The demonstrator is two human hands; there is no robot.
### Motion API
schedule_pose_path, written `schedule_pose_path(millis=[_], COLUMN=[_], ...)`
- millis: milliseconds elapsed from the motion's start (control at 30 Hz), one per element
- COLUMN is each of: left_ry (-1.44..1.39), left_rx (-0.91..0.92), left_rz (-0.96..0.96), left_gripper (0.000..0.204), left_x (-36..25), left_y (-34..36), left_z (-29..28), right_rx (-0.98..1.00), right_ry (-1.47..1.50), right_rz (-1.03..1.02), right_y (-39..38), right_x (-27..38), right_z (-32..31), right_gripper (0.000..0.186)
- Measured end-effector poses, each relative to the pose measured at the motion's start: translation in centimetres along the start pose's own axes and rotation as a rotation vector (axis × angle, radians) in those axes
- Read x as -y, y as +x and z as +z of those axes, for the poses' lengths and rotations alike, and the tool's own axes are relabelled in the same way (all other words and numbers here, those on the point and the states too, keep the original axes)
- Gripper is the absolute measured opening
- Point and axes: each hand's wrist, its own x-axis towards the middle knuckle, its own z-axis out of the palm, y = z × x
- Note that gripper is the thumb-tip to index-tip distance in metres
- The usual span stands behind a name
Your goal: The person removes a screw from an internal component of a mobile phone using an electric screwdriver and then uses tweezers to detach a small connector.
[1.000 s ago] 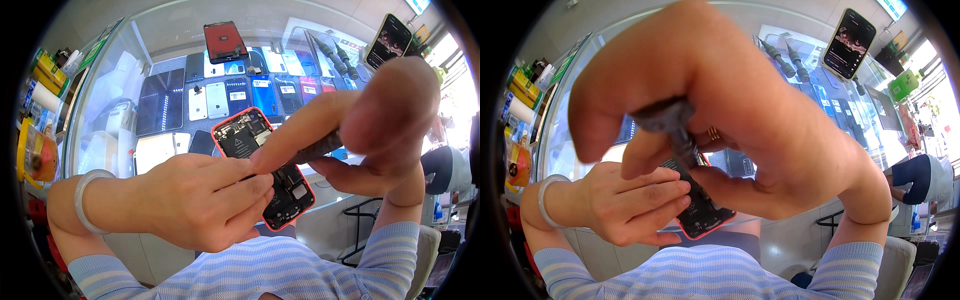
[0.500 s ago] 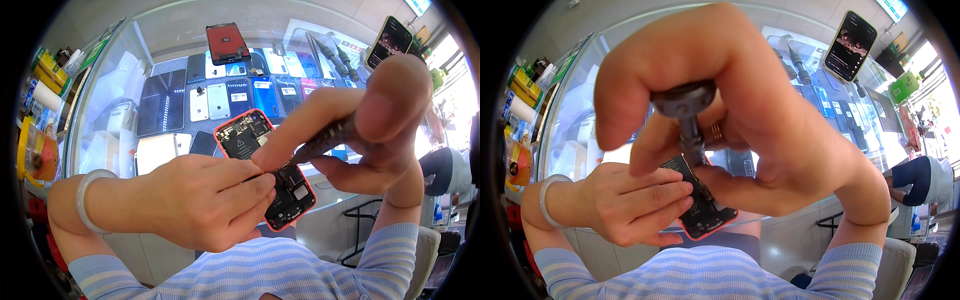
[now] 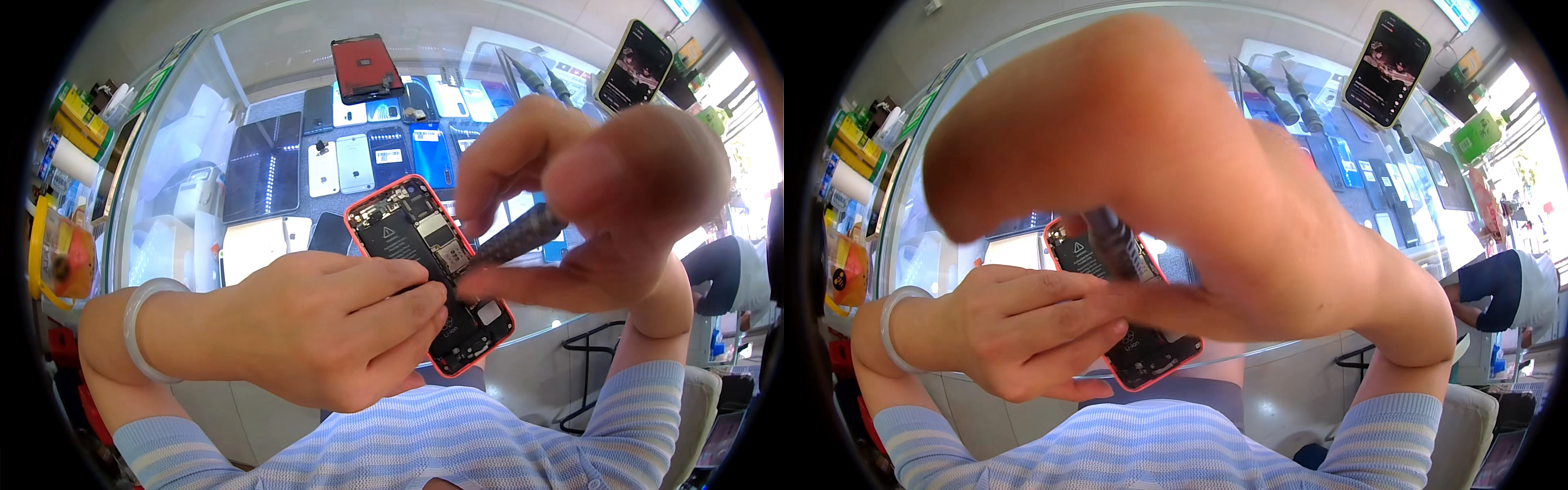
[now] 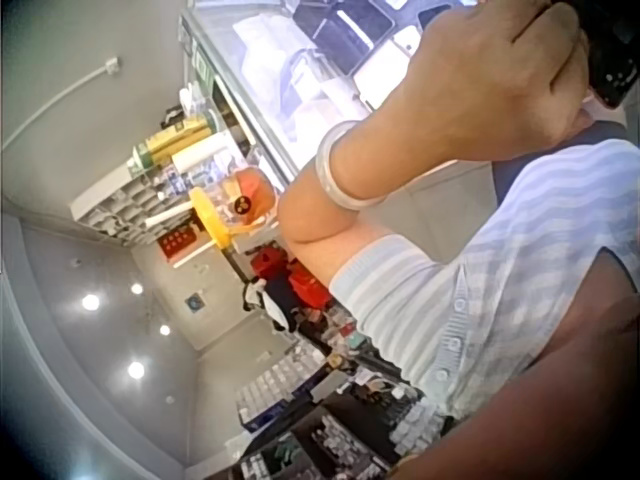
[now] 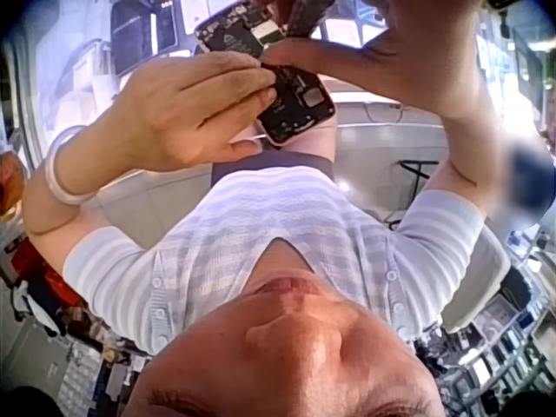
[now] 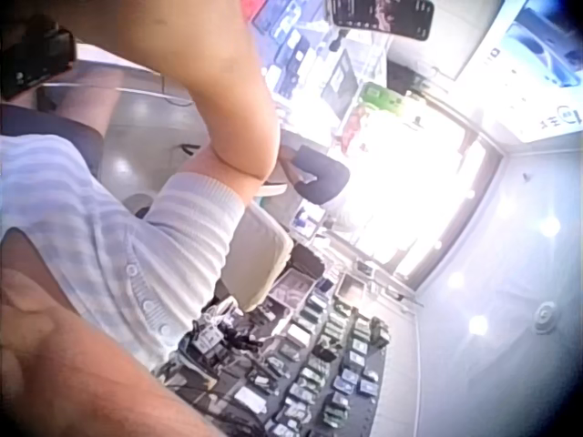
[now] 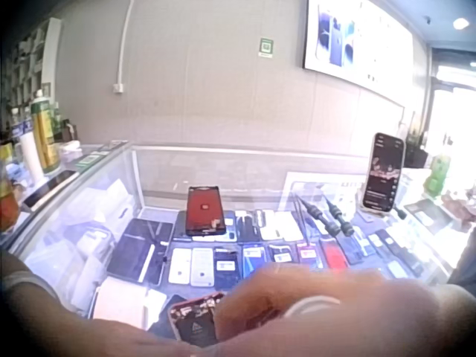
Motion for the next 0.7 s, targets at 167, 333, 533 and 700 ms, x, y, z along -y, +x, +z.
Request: schedule_pose_path(millis=[167,333,533,700], left_ry=[-0.013,-0.003,-0.015,-0.026], left_rx=[0.003,0.012,-0.002,0.002], left_rz=[-0.015,-0.005,-0.012,-0.018], left_gripper=[0.034,0.034,0.035,0.036], left_x=[0.0,0.0,0.0,0.0], left_y=[-0.3,0.0,-0.1,-0.1], left_z=[0.2,0.0,0.2,0.1], right_rx=[-0.006,0.05,-0.04,-0.171], right_ry=[-0.002,-0.015,0.056,-0.183], right_rz=[0.198,-0.139,-0.169,0.051], right_y=[0.5,0.7,1.2,1.7], right_x=[2.6,-0.1,-0.4,0.2], right_z=[1.0,-0.8,-1.6,-3.5], right_gripper=[0.054,0.092,0.093,0.075])
